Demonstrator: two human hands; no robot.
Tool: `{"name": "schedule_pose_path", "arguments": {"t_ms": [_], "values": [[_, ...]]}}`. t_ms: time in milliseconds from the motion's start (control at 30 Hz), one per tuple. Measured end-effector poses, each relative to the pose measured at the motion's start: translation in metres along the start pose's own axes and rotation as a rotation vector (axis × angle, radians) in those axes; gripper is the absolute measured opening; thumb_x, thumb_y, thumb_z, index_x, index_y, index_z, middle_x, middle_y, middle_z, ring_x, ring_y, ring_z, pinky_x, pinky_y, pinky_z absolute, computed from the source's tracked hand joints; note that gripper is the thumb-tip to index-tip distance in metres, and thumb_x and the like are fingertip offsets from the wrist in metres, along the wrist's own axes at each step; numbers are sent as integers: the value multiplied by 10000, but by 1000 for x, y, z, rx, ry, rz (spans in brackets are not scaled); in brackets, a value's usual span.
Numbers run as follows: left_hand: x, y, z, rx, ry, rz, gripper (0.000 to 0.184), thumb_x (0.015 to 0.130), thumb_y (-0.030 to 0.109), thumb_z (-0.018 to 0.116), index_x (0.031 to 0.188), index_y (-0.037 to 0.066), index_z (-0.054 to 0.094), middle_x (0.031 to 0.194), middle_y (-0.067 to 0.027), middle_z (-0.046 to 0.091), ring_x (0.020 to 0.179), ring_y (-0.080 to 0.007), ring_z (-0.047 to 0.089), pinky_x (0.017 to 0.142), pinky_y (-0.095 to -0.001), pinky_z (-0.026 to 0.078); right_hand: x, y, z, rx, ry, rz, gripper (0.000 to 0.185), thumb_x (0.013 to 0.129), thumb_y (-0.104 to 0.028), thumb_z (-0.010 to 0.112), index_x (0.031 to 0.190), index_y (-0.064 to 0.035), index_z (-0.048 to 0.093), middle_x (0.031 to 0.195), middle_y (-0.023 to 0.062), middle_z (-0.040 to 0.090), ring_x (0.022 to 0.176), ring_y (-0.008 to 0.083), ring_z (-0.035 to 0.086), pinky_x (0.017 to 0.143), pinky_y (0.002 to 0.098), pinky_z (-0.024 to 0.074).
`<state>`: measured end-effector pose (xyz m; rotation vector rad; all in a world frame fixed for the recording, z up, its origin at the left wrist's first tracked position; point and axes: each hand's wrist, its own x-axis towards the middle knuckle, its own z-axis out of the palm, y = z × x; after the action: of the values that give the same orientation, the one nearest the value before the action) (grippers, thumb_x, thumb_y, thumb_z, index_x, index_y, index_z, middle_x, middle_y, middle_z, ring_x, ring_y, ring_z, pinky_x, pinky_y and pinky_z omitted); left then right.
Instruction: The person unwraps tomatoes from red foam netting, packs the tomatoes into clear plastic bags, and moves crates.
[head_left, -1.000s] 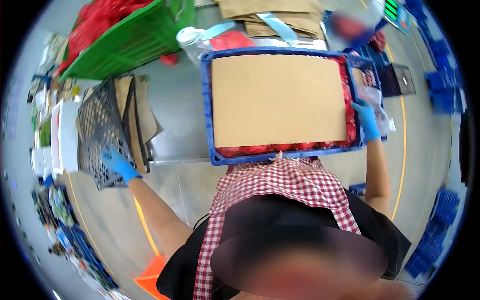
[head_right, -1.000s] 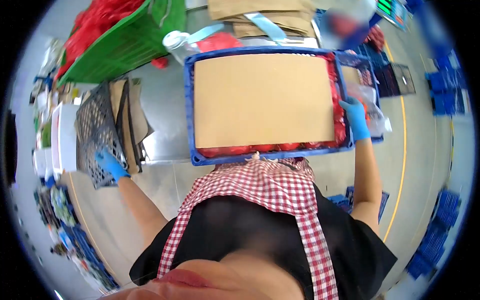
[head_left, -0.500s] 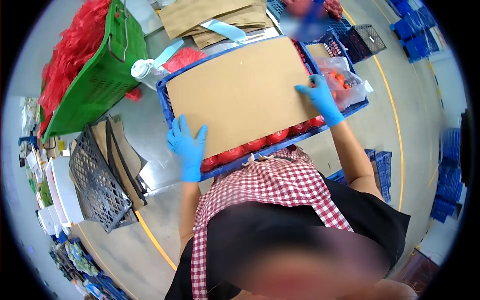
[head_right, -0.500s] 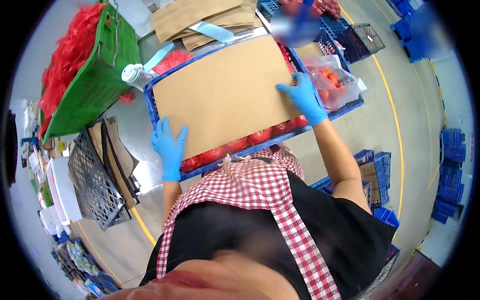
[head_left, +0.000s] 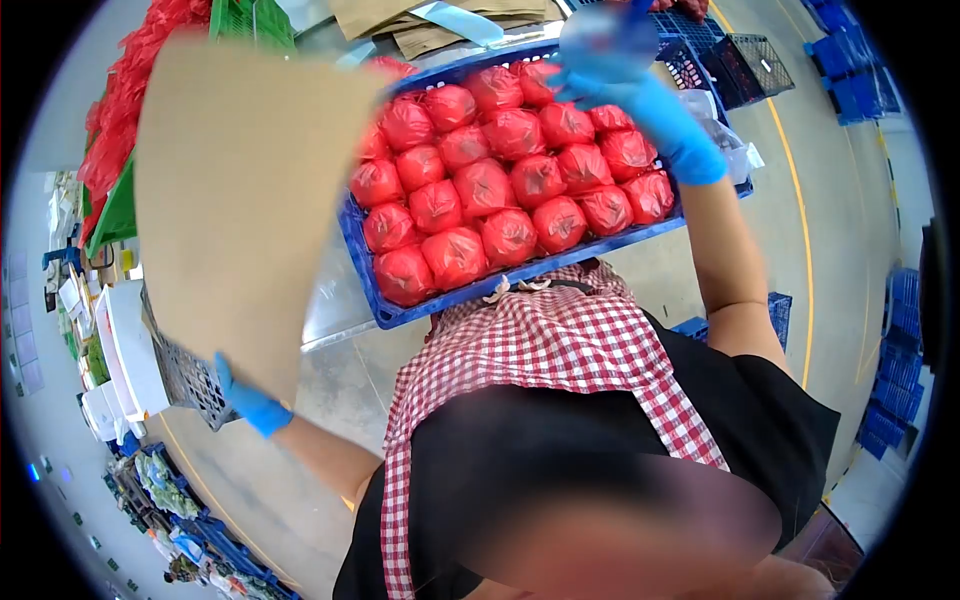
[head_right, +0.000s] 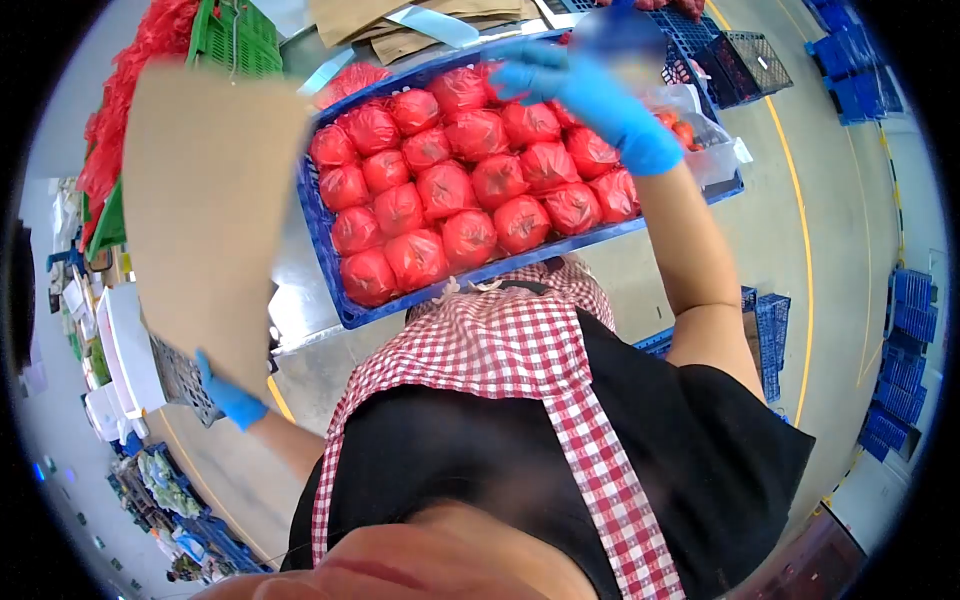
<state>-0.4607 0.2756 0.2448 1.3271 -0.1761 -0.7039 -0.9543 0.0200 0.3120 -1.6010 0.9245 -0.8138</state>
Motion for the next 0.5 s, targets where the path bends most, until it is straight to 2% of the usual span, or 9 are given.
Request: {"name": "schedule_pose_path", "arguments": {"t_ms": [67,100,167,200,267,367,400,467,500], "values": [[18,-1,-84,209,195,193,524,900,325,521,1260,-51,467,1230,-157,530,1080,-271,527,933,-370,416,-1,51,10,-266,-97,59,412,852,-239,640,1192,-22,557,1094,77,625,1009,131,558,907,290,440],[23,-2,-118,261,275,232,521,901,321,524,1260,-52,468,1241,-154,523,1086,-272,524,940,-363,411,-10,55,27,-319,-184,242,412,837,-237,657,1175,-23,559,1072,98,633,1006,156,573,913,293,438],[37,-11,-175,272,381,260,518,907,318,525,1259,-58,469,1256,-150,514,1098,-271,517,957,-358,399,-34,78,59,-568,-252,15,498,789,-238,681,1217,-41,519,1190,154,554,1118,276,532,944,359,424],[48,-15,-199,230,410,247,519,911,320,521,1257,-63,469,1259,-150,512,1105,-271,513,967,-360,392,-40,73,76,-603,-263,-24,565,757,-246,695,1245,-48,488,1176,168,534,1106,304,520,930,383,426],[85,-24,-241,144,410,259,534,919,336,513,1261,-71,460,1268,-152,506,1121,-274,503,992,-367,374,-46,81,99,-866,-339,-84,671,705,-311,712,1254,-13,466,1038,192,565,1033,337,528,905,401,430],[173,-28,-286,-22,247,296,576,931,370,493,1288,-76,420,1287,-175,488,1160,-291,474,1033,-390,344,-51,88,119,-1155,-364,-192,816,644,-327,759,1304,-5,402,1025,164,564,1011,319,517,891,412,414],[182,-18,-262,-381,104,107,650,898,422,529,1300,-72,403,1306,-198,465,1178,-306,455,1028,-398,353,-51,90,122,-1156,-371,-191,851,635,-332,763,1318,0,379,1018,162,569,1016,324,510,898,422,404],[161,3,-155,-57,489,-140,763,817,499,606,1275,-85,430,1243,-237,511,1137,-311,498,992,-413,390,-47,95,126,-1163,-376,-193,922,616,-341,772,1346,10,332,1003,157,579,1028,335,497,910,442,384],[178,-8,-140,332,361,58,807,767,527,642,1254,-87,451,1182,-253,544,1105,-323,523,965,-421,411,-45,98,130,-1175,-390,-169,988,600,-384,770,1370,10,290,983,157,586,1040,343,489,910,472,370]]}}
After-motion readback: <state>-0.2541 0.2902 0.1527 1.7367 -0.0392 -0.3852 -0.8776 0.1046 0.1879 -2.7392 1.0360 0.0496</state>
